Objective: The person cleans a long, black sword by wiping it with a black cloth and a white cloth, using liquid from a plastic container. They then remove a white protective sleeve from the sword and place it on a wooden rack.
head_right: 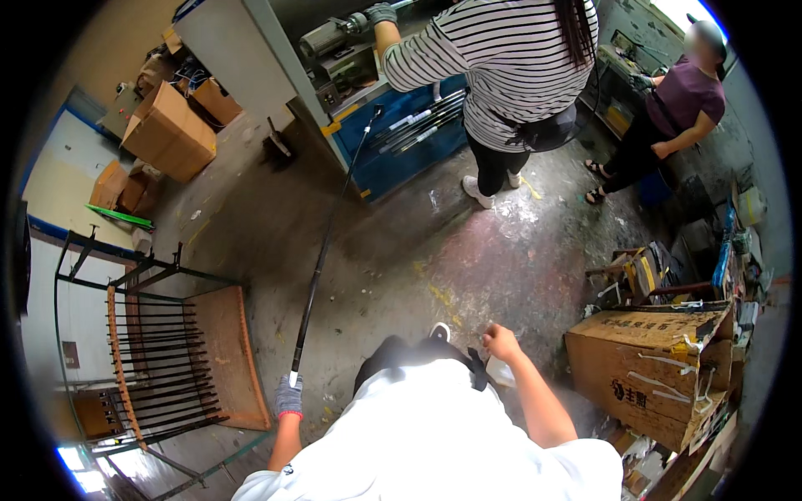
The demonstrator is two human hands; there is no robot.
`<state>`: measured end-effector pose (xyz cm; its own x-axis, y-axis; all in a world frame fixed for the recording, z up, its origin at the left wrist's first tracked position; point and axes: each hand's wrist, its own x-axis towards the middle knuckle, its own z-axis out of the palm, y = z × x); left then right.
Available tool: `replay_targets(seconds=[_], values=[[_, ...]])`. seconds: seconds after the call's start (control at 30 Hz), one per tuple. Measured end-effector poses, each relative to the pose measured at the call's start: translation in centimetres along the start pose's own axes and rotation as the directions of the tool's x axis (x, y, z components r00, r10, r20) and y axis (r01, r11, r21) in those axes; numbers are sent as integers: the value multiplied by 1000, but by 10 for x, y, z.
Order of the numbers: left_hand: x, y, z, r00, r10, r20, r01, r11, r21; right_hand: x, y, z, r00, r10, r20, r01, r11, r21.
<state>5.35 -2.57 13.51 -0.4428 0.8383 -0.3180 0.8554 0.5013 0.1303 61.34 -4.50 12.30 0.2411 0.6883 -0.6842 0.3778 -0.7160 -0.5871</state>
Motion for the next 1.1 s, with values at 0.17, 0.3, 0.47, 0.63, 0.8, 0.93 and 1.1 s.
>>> replay_targets(seconds=[0.17,0.3,0.47,0.63,0.8,0.93,1.1], values=[[71,46,15,990,124,61,-126,992,24,18,4,-30,991,109,-78,-104,992,66],[133,117,-8,965,243,102,-250,967,54,32,-11,-28,981,151,-118,-128,974,185],[244,194,-22,913,363,186,-382,921,78,41,-18,11,938,268,-217,-164,900,404],[323,297,-39,827,526,198,-544,838,45,21,-43,65,890,405,-210,-247,815,524],[361,411,-41,743,641,193,-645,763,-46,-9,-50,124,854,481,-199,-241,705,667],[393,491,-10,670,723,170,-719,689,-92,-36,-62,156,798,565,-211,-265,643,718],[402,587,22,610,772,178,-760,633,-145,-79,-86,183,703,672,-235,-296,576,762]])
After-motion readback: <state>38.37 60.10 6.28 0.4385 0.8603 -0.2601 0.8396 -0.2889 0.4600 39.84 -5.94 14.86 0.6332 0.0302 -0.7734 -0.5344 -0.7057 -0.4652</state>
